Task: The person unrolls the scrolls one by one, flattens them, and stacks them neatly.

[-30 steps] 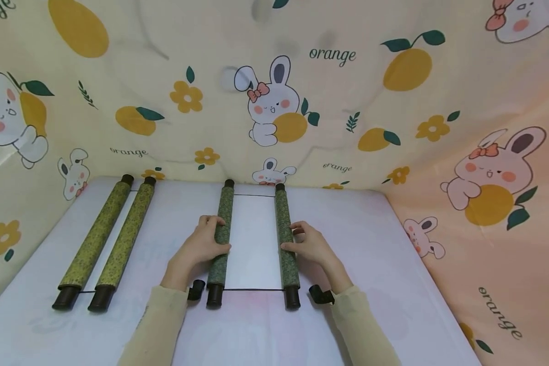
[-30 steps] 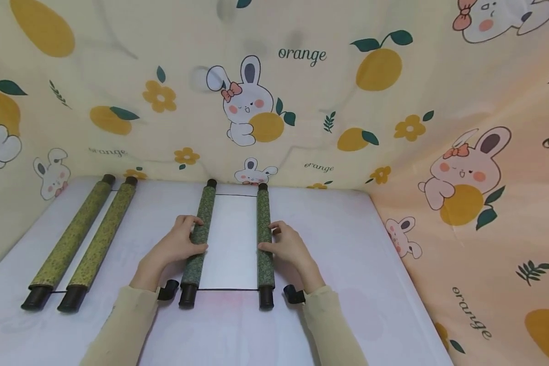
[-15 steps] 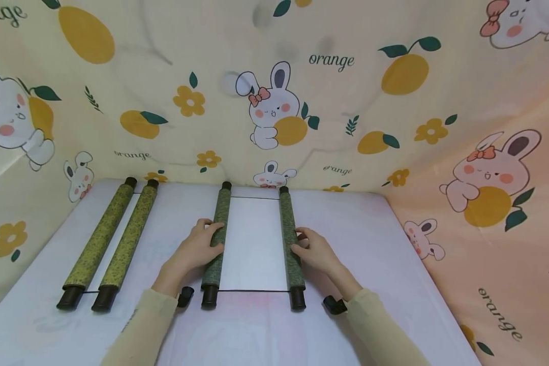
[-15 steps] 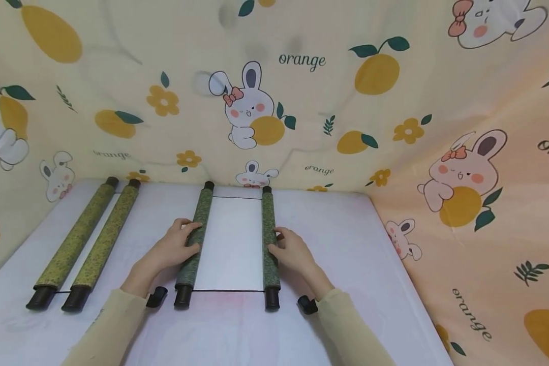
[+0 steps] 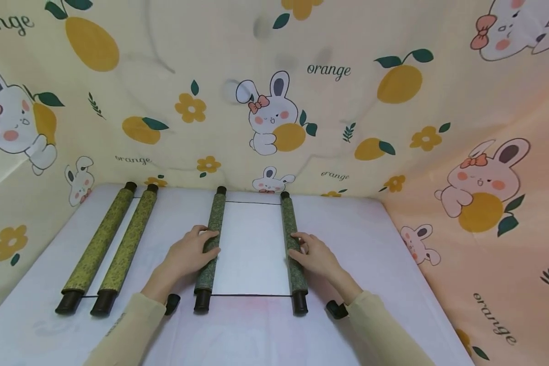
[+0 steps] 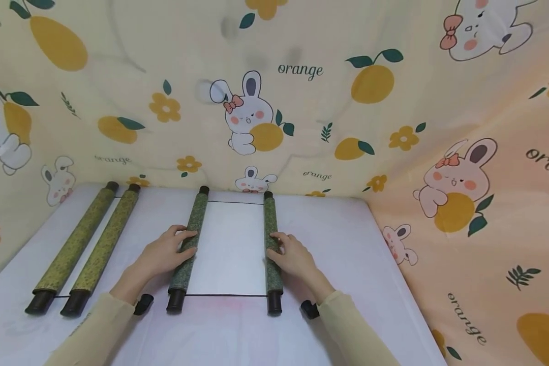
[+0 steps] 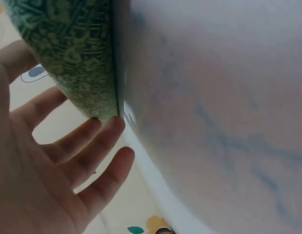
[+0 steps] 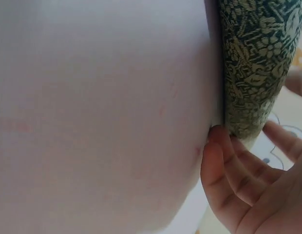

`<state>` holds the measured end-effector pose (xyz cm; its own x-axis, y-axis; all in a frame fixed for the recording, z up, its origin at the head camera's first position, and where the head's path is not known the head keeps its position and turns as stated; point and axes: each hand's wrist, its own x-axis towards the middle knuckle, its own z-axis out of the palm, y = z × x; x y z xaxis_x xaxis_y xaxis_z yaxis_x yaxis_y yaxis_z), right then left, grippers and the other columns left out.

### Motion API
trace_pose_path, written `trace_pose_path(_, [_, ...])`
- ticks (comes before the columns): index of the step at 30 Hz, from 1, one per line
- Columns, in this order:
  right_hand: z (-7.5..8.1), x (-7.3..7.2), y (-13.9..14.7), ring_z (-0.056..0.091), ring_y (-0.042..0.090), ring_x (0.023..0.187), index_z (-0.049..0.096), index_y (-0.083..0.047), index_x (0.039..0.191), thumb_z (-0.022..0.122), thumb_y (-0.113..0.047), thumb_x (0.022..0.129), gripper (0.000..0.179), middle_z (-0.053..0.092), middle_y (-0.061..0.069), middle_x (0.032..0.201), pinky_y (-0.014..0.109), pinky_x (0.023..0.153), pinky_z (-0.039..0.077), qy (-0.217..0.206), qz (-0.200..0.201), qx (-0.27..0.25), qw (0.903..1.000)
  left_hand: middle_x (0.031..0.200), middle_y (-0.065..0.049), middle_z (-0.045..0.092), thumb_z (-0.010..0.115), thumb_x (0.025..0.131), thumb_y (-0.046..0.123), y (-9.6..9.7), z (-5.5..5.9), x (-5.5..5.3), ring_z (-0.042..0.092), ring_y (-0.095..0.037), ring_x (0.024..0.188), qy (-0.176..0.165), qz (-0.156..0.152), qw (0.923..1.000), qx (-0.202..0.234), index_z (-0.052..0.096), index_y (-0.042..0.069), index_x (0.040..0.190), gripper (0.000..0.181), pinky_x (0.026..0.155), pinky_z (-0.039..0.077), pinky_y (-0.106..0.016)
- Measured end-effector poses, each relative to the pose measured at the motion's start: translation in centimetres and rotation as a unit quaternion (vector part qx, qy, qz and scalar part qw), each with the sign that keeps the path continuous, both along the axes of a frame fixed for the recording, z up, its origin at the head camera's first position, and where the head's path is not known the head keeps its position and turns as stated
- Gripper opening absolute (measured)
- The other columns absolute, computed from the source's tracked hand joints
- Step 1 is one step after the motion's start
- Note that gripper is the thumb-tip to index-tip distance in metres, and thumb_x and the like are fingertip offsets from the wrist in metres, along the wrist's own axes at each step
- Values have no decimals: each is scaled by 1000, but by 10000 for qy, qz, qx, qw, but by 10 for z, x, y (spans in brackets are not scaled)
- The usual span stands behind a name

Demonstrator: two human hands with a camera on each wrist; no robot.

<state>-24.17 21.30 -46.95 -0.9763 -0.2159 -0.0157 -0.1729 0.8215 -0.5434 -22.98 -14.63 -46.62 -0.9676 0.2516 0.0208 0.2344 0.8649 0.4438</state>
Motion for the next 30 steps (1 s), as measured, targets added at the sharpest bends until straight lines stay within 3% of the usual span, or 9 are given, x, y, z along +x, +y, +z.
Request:
trace_pose_path(3, [-2, 0, -1, 63, 31, 118, 56, -15, 146, 77, -48, 93, 66, 64, 12, 134, 52, 93, 53, -74, -69, 108, 9999, 152, -27, 45, 72, 96, 46, -3, 1, 3, 55, -49, 127, 67, 160, 9998, -90, 59, 11, 147, 63, 84, 54, -62])
trace_pose_path(6, [-3, -1, -1, 62, 32, 121, 57, -10, 142, 82, -48, 88, 70, 63, 12, 139, 52, 95, 53, -121, -138, 83, 9998, 150, -27, 48, 76, 92, 49, -4, 1, 4, 57, -48, 125, 92, 271, 9996, -66, 59, 8, 145, 70, 82, 55, -61])
trace_pose_path(15, [0, 1, 10, 61, 35, 119, 55, -3, 141, 80, -35, 91, 65, 58, 17, 139, 53, 96, 51, -169, -234, -205, 9994, 151, -28, 46, 78, 92, 40, -14, -3, 5, 54, -47, 130, 17, 433, 9990, 70, 52, -1, 148, 74, 88, 54, -62])
trace_pose_path(18, [3, 2, 14, 62, 35, 117, 52, 0, 144, 79, -32, 93, 65, 56, 18, 143, 53, 94, 53, -224, -220, -370, 9988, 151, -29, 45, 76, 93, 34, -18, -1, 3, 57, -48, 126, 20, 363, 9992, 177, 51, -1, 148, 70, 86, 55, -62])
trace_pose_path(23, [2, 2, 22, 62, 32, 111, 49, -1, 149, 76, -28, 96, 65, 52, 18, 146, 47, 86, 55, -239, -117, -608, 9978, 152, -31, 40, 69, 97, 27, -22, -3, 4, 66, -44, 107, -26, 91, 9993, 365, 55, 5, 148, 57, 74, 57, -54])
trace_pose_path(30, [-1, 0, 27, 57, 20, 86, 58, -16, 148, 69, -22, 97, 53, 50, 26, 142, 37, 70, 49, -119, 147, -434, 9989, 154, -35, 33, 59, 99, 20, -31, -7, 10, 66, -44, 106, -20, -97, 9992, 388, 60, 9, 146, 48, 68, 54, -49])
